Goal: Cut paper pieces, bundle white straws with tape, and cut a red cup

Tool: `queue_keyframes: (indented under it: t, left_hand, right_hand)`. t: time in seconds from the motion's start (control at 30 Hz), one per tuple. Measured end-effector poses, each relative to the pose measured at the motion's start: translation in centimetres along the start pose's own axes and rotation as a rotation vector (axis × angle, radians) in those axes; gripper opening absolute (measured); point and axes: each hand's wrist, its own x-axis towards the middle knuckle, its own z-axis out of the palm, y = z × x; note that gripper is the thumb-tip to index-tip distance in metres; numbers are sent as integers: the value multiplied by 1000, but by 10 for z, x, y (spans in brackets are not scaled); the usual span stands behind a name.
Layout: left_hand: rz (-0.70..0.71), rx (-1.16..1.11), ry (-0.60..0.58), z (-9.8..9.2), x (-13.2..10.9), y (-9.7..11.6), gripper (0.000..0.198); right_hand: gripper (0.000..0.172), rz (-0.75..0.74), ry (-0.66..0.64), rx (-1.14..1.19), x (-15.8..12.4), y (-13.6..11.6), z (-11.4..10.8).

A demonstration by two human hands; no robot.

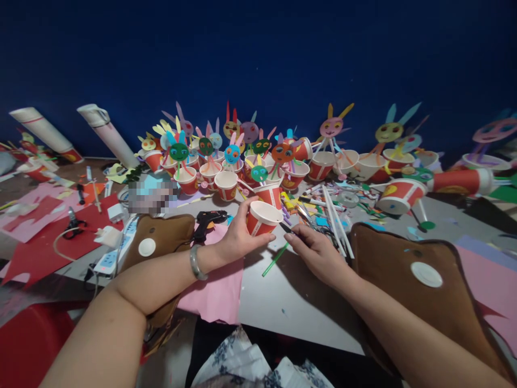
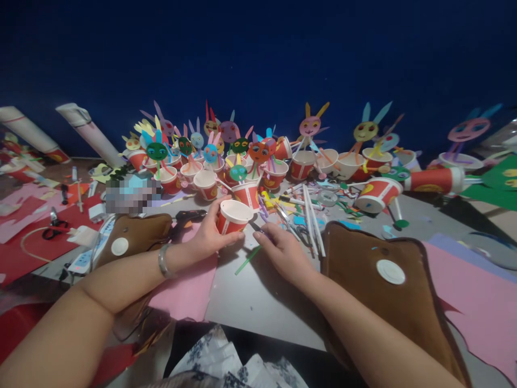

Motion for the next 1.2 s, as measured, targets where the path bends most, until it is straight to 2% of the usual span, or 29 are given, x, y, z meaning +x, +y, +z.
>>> queue_keyframes:
  t: [0.1,0.17,0.23,0.33,0.4,0.47,0.57,0.63,0.7,0.8,0.87,0.93,1.07,1.13,1.2]
  left_hand:
    - [-8,3,3,0,0,-2,84]
    - [-20,-5,-3,0,0,-2,86]
    - [-31,-13,-15,0,-1,-2,87]
    - [-33,-6,-22,-1,-1,-2,85]
    - [-39,-6,-27,-1,-1,-2,86]
    - [-48,-15,-30,-1,0,-2,87]
    - [-72,-48,-35,-1,0,-1,85]
    - [-88,-73,-40,-1,0,1,84]
    - [-96,-77,-36,-1,0,3,84]
    - [-103,-63,-22,0,-1,4,83]
    - [-108,-68,-24,0,-1,3,83]
    - [-116,-80,-28,0,0,3,83]
    - [-129,-96,-30,0,0,3,83]
    - [-127,-100,-25,0,0,5,83]
    - [-131,-111,-26,0,0,6,82]
  right_hand:
    - [31,-49,166,-307,-4,4,3]
    - [32,-67,213,-403,-6,5,4]
    - [32,-50,167,-323,-4,4,2]
    - [35,-4,0,-39,1,0,-1]
    - [38,-1,-57,48,2,-1,-2]
    - [37,-19,-3,-58,1,0,-1]
    - [38,-80,163,-383,-3,5,2]
    - [39,-104,211,-473,-4,7,3]
    - [38,-87,161,-362,-2,6,1]
    - [38,-30,-7,-34,3,2,-2]
    - [40,-11,-61,66,4,1,-2]
    - [38,-15,-10,-16,3,3,-1]
    - [34,-64,195,-353,-2,9,4]
    - [33,-58,184,-331,-2,9,4]
    - [33,-41,85,-168,1,7,1]
